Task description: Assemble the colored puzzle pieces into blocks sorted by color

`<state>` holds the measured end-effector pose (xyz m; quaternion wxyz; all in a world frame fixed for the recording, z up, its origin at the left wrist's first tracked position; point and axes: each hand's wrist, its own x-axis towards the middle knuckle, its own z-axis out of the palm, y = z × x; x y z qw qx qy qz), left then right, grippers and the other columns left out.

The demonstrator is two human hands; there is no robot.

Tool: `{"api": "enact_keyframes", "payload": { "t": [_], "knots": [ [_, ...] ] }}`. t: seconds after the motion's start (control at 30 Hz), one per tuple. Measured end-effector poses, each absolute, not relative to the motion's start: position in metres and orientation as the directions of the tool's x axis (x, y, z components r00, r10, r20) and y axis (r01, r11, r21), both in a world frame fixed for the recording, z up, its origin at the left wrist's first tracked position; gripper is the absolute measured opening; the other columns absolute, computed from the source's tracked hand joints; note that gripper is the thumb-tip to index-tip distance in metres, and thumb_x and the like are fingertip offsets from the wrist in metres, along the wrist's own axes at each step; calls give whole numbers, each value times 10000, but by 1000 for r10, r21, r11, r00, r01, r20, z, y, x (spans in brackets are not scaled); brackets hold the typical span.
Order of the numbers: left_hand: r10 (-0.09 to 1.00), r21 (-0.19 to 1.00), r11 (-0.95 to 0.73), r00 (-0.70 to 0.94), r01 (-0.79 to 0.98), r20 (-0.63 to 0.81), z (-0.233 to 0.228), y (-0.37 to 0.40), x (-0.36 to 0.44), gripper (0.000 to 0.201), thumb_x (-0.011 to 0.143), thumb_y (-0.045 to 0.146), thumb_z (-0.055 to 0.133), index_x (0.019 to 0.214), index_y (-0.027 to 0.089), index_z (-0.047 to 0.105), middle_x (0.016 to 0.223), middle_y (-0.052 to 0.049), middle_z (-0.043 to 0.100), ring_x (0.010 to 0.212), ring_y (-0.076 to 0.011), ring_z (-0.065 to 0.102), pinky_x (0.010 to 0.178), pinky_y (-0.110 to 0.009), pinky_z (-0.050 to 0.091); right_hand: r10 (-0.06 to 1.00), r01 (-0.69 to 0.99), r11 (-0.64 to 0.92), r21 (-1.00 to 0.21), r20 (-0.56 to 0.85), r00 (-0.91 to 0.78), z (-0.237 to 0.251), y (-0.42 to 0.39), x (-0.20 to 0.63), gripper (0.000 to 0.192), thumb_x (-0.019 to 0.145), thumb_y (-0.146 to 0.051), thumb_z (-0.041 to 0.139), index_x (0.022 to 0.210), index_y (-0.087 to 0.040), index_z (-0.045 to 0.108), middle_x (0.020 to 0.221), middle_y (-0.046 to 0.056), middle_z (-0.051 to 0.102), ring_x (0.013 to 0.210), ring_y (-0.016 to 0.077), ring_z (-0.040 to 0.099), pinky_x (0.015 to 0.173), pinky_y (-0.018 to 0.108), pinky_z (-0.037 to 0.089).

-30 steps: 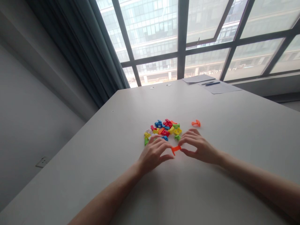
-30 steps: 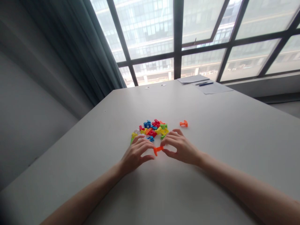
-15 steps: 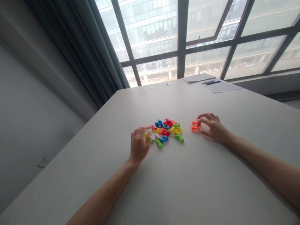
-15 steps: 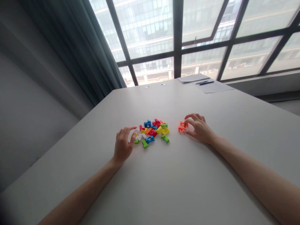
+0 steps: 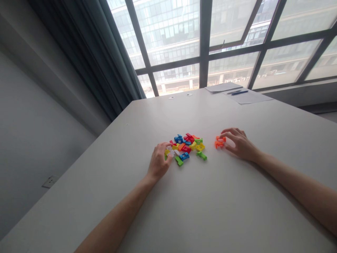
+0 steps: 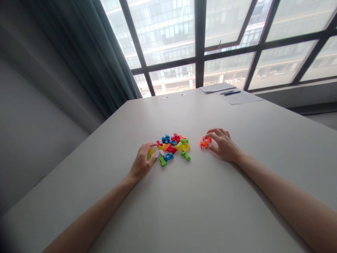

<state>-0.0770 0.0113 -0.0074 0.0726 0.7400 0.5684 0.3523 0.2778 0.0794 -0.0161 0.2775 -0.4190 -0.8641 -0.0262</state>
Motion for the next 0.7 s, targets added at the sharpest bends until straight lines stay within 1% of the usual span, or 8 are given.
{"api": "enact_keyframes", "payload": {
  "t": [0.13, 0.3, 0.4, 0.5, 0.6, 0.7],
  "knots": [
    [915, 610, -289, 26, 738, 402, -11, 17, -81, 358, 760, 85, 467, 1091, 169, 573, 1103, -94, 588, 1080, -235, 540, 1006, -424, 423, 713, 738, 647, -192, 496, -496, -17, 81, 279, 220, 865, -293, 522, 1066, -242, 596, 1159, 105, 598, 1104, 279, 518, 925, 462, 352],
    [922, 624, -278, 20, 730, 387, -11, 19, -83, 346, 753, 76, 475, 1072, 154, 585, 1091, -98, 593, 1070, -234, 548, 1003, -421, 426, 715, 733, 648, -208, 497, -491, -18, 80, 279, 219, 870, -300, 517, 1063, -244, 604, 1159, 106, 603, 1108, 278, 522, 919, 461, 358],
    [917, 597, -298, 49, 745, 396, -11, 18, -82, 305, 798, 113, 487, 1080, 162, 592, 1110, -96, 598, 1088, -234, 546, 1016, -428, 418, 716, 735, 645, -209, 500, -486, -17, 80, 278, 213, 873, -296, 511, 1057, -246, 607, 1152, 103, 610, 1103, 275, 532, 911, 455, 360],
    [906, 541, -335, 106, 771, 410, -11, 17, -81, 283, 839, 170, 507, 1107, 180, 599, 1194, -101, 575, 1159, -245, 517, 1050, -454, 388, 715, 735, 645, -208, 505, -484, -16, 80, 277, 203, 876, -296, 509, 1046, -248, 609, 1141, 101, 619, 1091, 273, 543, 902, 450, 362],
    [908, 497, -335, 134, 800, 397, -12, 15, -79, 311, 862, 216, 522, 1164, 186, 586, 1259, -114, 542, 1198, -259, 495, 1051, -472, 385, 710, 734, 647, -205, 513, -483, -16, 79, 276, 189, 887, -302, 501, 1030, -240, 607, 1129, 103, 626, 1074, 270, 553, 896, 448, 362],
    [907, 465, -333, 145, 820, 395, -12, 14, -78, 337, 866, 220, 527, 1200, 202, 570, 1268, -110, 542, 1200, -260, 498, 1037, -471, 402, 700, 728, 654, -206, 530, -479, -14, 78, 275, 173, 897, -305, 494, 1002, -239, 613, 1112, 98, 638, 1059, 263, 563, 894, 444, 365]
  ]
}}
